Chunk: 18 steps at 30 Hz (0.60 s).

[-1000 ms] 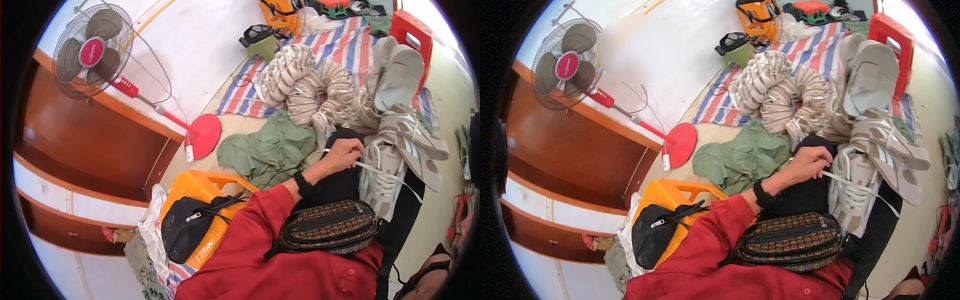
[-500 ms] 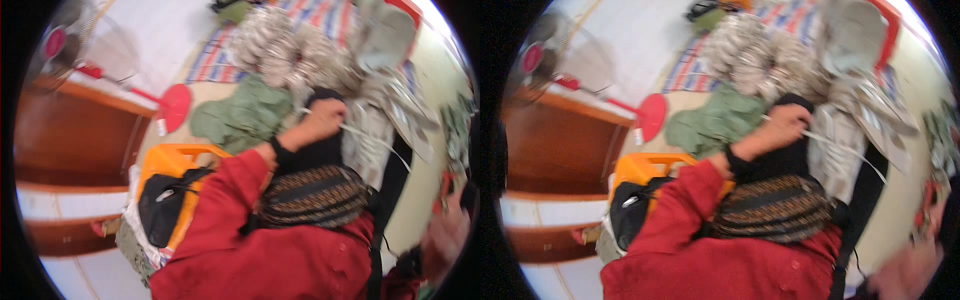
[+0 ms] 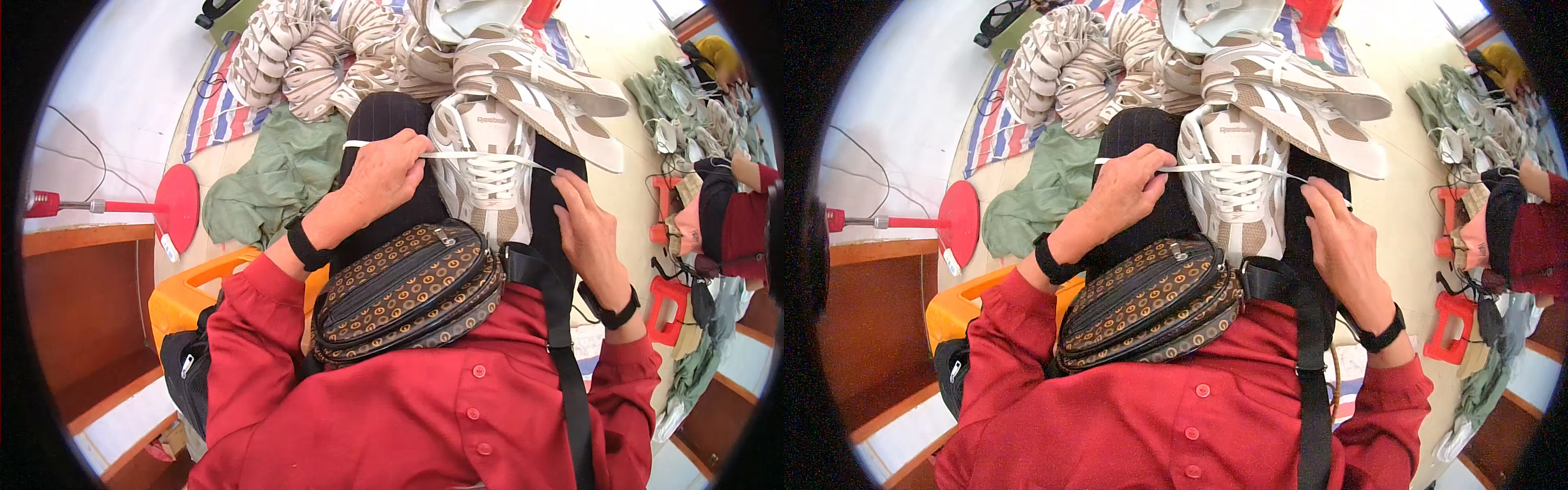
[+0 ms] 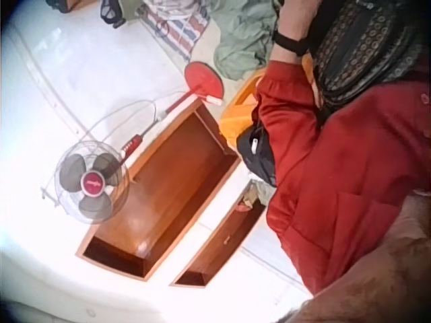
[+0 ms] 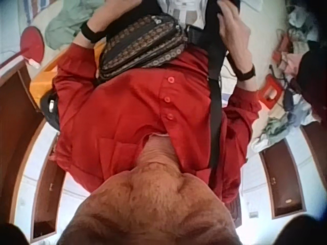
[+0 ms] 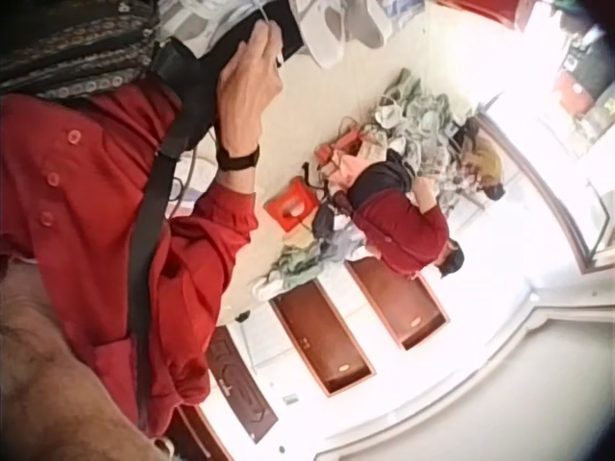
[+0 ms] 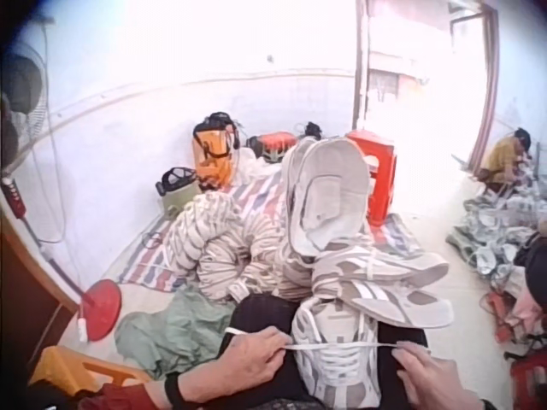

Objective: The recorder is lacing a white and tan Reebok athletic shoe.

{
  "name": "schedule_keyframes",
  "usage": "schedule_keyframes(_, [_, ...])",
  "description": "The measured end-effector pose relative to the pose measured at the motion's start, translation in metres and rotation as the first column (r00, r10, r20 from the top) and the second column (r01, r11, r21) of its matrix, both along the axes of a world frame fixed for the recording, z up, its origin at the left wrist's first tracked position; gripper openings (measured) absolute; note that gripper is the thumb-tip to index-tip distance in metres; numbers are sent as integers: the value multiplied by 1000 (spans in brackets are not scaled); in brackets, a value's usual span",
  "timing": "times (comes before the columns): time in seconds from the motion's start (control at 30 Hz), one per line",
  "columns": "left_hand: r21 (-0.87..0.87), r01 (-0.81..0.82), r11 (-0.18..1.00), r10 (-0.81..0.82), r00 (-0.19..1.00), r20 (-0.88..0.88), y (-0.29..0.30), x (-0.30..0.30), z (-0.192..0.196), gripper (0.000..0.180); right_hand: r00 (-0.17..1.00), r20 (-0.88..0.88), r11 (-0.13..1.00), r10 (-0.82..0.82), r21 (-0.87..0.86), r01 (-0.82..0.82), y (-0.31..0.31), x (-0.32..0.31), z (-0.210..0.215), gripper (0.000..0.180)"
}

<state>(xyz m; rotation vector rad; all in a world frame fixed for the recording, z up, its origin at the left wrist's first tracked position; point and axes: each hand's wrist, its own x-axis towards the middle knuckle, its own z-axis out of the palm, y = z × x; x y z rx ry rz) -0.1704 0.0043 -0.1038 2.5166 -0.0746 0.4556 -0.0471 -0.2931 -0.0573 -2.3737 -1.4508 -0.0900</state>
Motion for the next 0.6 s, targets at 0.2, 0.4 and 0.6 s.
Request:
schedule_keyframes(0.2, [195, 3, 981, -3, 1000, -1, -2, 4, -2, 14, 993, 30, 992, -113, -55, 114, 6, 14, -21, 42])
schedule_keyframes(0.4, [299, -13, 954, 5, 1000, 27, 7, 4, 5, 11, 985, 120, 989, -126, -66, 134, 24, 22, -27, 24])
schedule_keyframes(0.6, [303, -3, 953, -1, 1000, 16, 19, -2, 9, 12, 976, 193, 995, -98, -4, 100, 28, 31, -27, 11])
